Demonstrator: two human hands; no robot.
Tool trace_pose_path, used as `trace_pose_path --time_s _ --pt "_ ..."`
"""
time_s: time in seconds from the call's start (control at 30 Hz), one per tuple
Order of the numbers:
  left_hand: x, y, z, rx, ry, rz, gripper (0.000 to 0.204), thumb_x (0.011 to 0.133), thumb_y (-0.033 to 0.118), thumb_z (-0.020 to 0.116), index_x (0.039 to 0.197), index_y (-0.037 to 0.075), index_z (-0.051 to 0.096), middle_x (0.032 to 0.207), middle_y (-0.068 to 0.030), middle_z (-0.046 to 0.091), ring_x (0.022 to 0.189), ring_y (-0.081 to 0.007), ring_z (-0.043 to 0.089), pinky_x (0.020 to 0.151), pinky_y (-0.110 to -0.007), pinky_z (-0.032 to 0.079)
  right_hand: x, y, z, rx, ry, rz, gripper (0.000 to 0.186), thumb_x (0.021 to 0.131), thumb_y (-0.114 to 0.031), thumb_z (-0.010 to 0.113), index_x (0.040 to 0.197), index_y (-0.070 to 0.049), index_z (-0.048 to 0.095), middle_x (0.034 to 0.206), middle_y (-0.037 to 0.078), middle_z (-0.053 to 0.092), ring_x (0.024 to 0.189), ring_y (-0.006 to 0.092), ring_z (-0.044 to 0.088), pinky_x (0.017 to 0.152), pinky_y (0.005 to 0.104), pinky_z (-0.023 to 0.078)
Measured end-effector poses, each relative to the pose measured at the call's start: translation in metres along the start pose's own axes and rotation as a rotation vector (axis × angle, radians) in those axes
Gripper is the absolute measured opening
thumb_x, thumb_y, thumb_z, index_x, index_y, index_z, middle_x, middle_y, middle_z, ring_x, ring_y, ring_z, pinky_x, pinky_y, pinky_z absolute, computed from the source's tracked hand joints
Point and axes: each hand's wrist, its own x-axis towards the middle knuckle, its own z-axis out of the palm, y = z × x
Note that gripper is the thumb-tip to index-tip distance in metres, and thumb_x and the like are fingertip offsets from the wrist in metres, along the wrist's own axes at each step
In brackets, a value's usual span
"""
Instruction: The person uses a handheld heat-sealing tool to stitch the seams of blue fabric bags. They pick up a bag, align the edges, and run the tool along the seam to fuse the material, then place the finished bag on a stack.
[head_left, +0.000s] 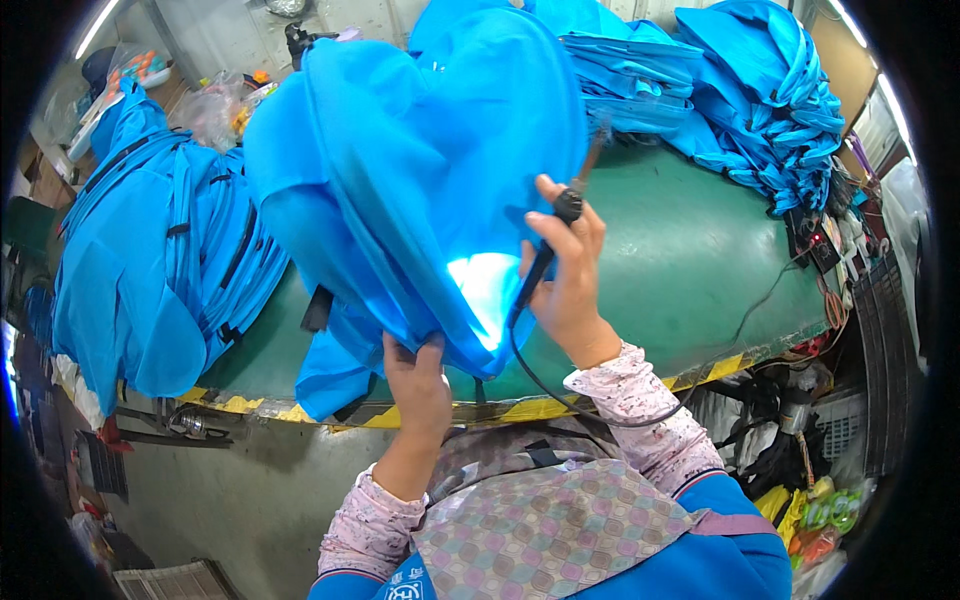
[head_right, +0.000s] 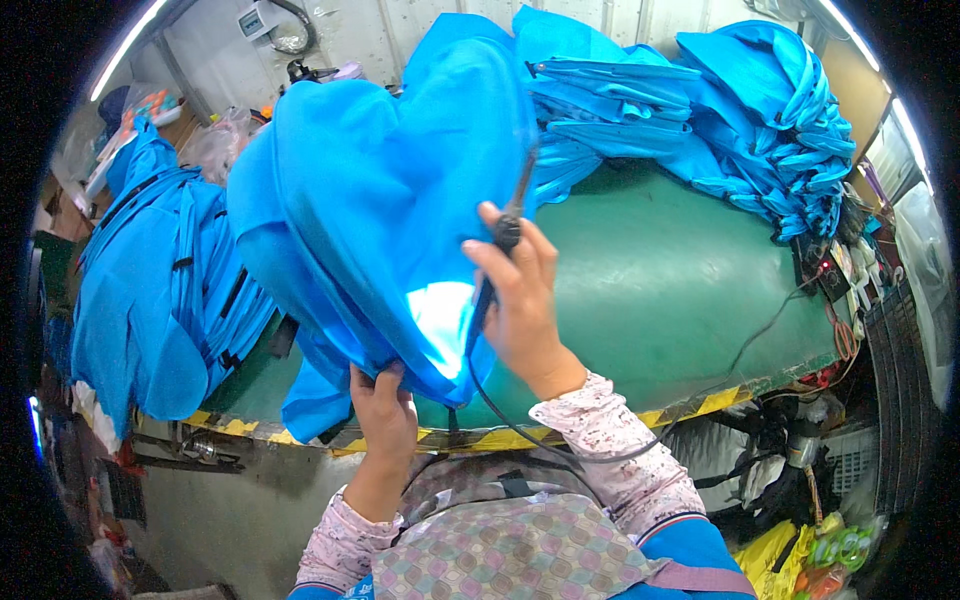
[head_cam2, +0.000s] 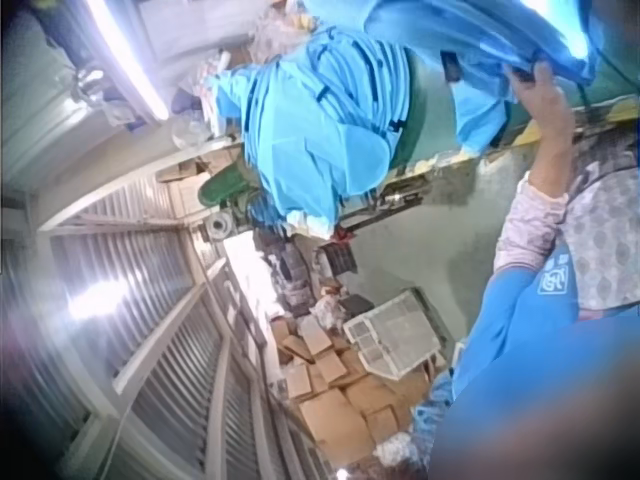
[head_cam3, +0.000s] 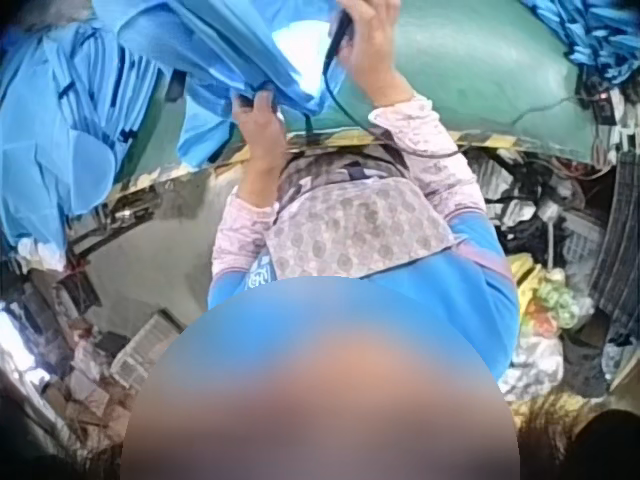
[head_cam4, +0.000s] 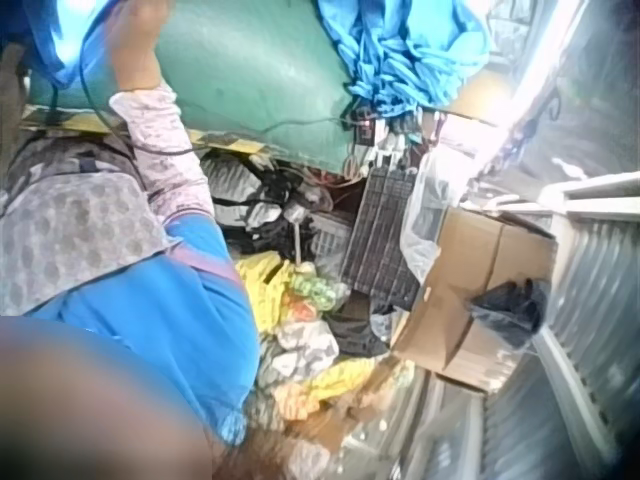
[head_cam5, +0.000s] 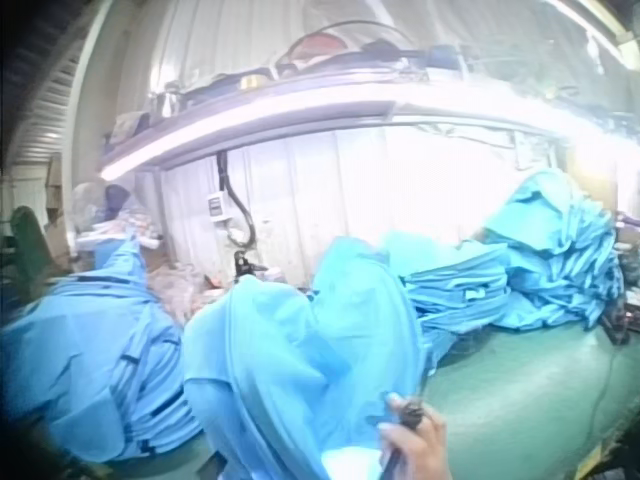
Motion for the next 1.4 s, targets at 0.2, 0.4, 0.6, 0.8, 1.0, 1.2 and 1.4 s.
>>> trace_pose_path --time_s 0.2,0.4,0.6,0.8,1.0,1.2,1.4 --pt "0.001 -0.013 -0.015 -0.149 -0.163 -0.203 0.042 0.089 0.007 0.068 0.128 0.005 0.051 0.12 -0.0069 0.062 0.108 -0.0185 0.06 0.094 -0.035 0.05 -0.003 -0.029 -0.014 0.069 -0.084 -0.021 0.05 0.087 -0.017 0.075 0.126 -0.01 0.044 0.132 0.024 0.058 0.127 0.0412 0.05 0.108 0.0524 0.034" --pt "-0.009 -0.015 0.009 -0.001 -0.223 -0.186 0.03 0.088 0.01 0.073 0.115 0.004 0.059 0.106 -0.0022 0.064 0.095 -0.012 0.061 0.083 -0.028 0.048 -0.011 -0.051 0.008 0.571 -0.189 0.038 0.049 0.085 0.005 0.07 0.124 -0.01 0.045 0.133 0.027 0.052 0.086 0.0201 0.059 0.079 0.0332 0.051" --pt "-0.009 -0.017 0.021 -0.161 0.005 -0.179 0.036 0.085 0.007 0.076 0.117 0.005 0.058 0.108 -0.0031 0.064 0.096 -0.0153 0.062 0.085 -0.031 0.051 -0.005 -0.037 -0.013 0.446 0.052 0.273 0.038 0.083 0.011 0.066 0.116 -0.004 0.058 0.101 0.016 0.067 0.083 0.0229 0.064 0.068 0.0306 0.051" --pt "-0.007 -0.013 0.026 -0.253 0.013 -0.099 0.03 0.086 0.003 0.075 0.112 0.008 0.061 0.104 -0.0005 0.066 0.094 -0.0133 0.062 0.084 -0.03 0.05 0.0 -0.055 -0.07 0.443 -0.27 -0.011 0.034 0.078 -0.018 0.073 0.107 -0.002 0.068 0.066 0.005 0.056 0.06 0.0246 0.05 0.058 0.0346 0.044" --pt "-0.006 -0.01 0.028 -0.232 0.029 -0.067 0.033 0.087 0.0 0.072 0.116 0.003 0.057 0.108 -0.0056 0.066 0.093 -0.0162 0.066 0.083 -0.03 0.053 -0.004 -0.063 -0.05 0.32 -0.223 -0.231 0.035 0.076 -0.014 0.074 0.107 -0.001 0.067 0.063 0.001 0.051 0.061 0.0186 0.049 0.054 0.0316 0.041" --pt "-0.01 -0.004 0.035 -0.025 0.108 -0.12 0.036 0.087 -0.002 0.072 0.119 0.002 0.055 0.11 -0.0081 0.065 0.091 -0.0172 0.067 0.084 -0.03 0.054 0.001 -0.065 -0.047 0.203 -0.268 -0.317 0.037 0.072 -0.019 0.072 0.104 -0.002 0.067 0.066 0.0 0.053 0.059 0.0182 0.048 0.053 0.0308 0.038" --pt "-0.013 -0.01 0.034 -0.038 0.076 0.121 0.039 0.087 0.003 0.074 0.121 0.003 0.055 0.112 -0.0058 0.065 0.098 -0.0164 0.063 0.088 -0.03 0.05 0.01 -0.065 -0.062 0.46 -0.266 0.158 0.022 0.088 -0.009 0.065 0.11 -0.004 0.065 0.071 0.005 0.063 0.063 0.0229 0.054 0.061 0.0342 0.044"
